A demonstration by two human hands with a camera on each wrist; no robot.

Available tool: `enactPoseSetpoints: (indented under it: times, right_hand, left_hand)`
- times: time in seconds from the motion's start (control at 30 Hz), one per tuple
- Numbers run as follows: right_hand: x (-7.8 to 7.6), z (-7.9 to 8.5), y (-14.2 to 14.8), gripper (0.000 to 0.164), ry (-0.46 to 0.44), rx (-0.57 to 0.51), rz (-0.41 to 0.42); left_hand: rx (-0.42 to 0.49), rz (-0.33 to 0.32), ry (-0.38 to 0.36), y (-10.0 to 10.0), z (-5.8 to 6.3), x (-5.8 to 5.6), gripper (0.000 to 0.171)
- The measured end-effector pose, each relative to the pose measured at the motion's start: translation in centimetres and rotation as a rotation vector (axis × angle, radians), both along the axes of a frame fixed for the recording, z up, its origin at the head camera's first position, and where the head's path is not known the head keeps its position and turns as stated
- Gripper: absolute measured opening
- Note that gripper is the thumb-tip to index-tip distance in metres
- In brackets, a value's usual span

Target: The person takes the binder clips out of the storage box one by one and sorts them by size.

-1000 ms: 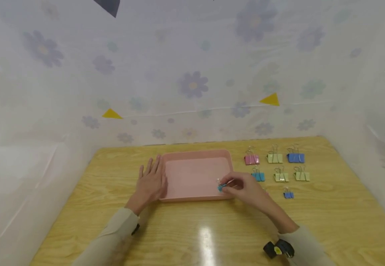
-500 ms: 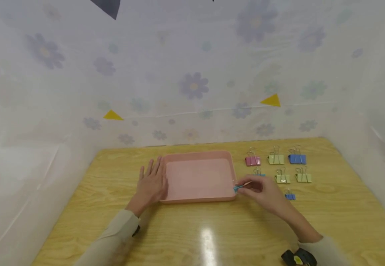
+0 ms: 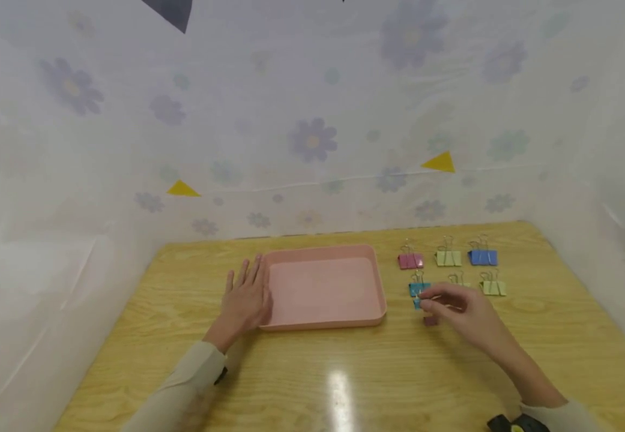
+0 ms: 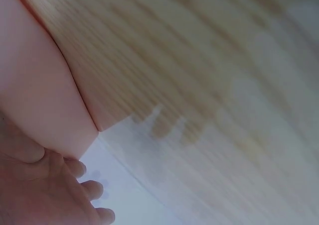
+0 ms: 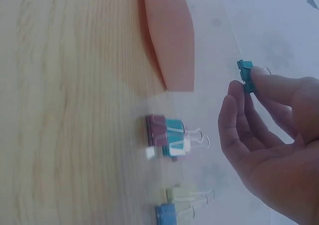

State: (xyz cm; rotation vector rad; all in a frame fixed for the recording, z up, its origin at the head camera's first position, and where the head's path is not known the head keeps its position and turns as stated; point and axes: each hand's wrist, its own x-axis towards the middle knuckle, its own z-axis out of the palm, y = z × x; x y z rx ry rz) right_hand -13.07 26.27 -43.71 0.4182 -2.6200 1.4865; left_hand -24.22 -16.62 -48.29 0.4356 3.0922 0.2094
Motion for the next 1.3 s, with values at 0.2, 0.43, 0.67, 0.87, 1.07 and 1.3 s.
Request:
enactPoseSetpoints:
  times: [0.2,0.43,0.67,0.87,1.07,1.3]
  right_hand:
    - [1.3,0.3,1.9,0.019,-0.024,0.044,-0.084]
    - [2.4,0.1,4.2,0.019,-0.048,0.038,-0.142]
    - [3.4,-0.2,6.6,0.024,-0.063,0.104,-0.221]
    - [3.9,-0.4,8.5,0.021,-0.062,0.111,-0.249]
    - [4.1,-1.1,10.0,0.019,-0.058,0.116,-0.276]
    - [3.5,-2.5,11.8,0.015,-0.036,0.110,-0.329]
  left_hand:
    - [0.005,-0.008,0.015,-0.1,-0.1,0.0,0.060]
    - [-0.011,-0.001,0.009,0.0,-0.1,0.0,0.060]
    - [-0.034,0.000,0.008,0.2,0.0,-0.2,0.061]
    - [-0.032,0.002,-0.013,0.1,-0.3,-0.2,0.061]
    - [-0.045,0.005,-0.014,0.0,-0.2,-0.1,0.061]
    - [-0.052,0.012,-0.005,-0.2,-0.1,0.0,0.062]
